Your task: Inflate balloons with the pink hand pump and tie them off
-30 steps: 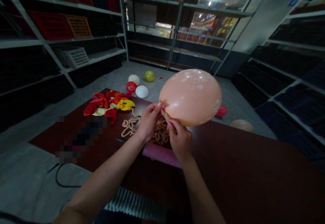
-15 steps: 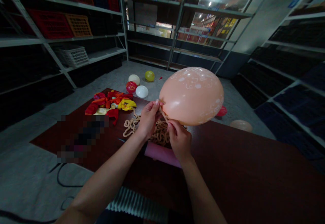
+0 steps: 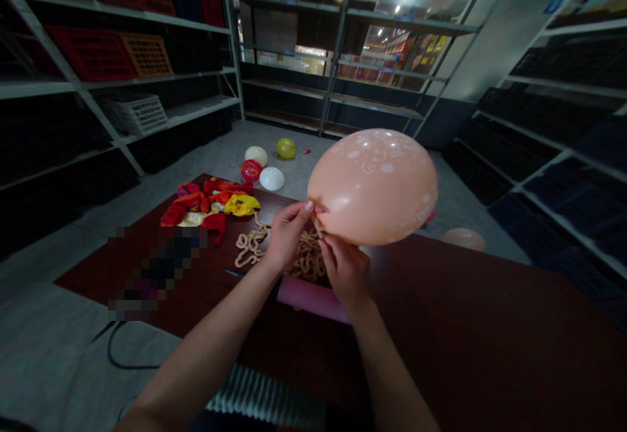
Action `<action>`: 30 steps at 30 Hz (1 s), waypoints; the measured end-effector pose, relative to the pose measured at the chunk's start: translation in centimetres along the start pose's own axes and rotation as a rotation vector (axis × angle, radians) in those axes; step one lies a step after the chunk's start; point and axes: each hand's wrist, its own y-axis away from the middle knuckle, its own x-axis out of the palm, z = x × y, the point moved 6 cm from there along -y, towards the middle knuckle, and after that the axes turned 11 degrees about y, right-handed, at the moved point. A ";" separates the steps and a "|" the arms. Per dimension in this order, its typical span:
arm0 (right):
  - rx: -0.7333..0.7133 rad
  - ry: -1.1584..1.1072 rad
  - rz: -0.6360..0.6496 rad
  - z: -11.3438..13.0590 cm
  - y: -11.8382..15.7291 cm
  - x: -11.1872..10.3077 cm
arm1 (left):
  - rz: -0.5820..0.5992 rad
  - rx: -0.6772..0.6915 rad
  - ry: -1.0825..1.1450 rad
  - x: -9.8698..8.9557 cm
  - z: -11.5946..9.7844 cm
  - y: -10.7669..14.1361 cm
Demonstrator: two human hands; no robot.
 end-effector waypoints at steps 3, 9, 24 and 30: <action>-0.016 0.018 0.032 -0.1 -0.2 0.0 | -0.057 -0.076 0.151 -0.1 0.2 0.1; -0.030 -0.088 0.131 -0.3 -0.3 0.7 | -0.177 -0.201 0.346 -0.5 0.7 0.2; 0.322 -0.380 0.273 -1.4 -0.1 1.9 | -0.174 -0.211 0.356 -0.2 0.4 0.0; 0.105 -0.212 0.221 -1.2 -0.6 0.7 | -0.168 -0.142 0.317 -0.1 0.7 0.3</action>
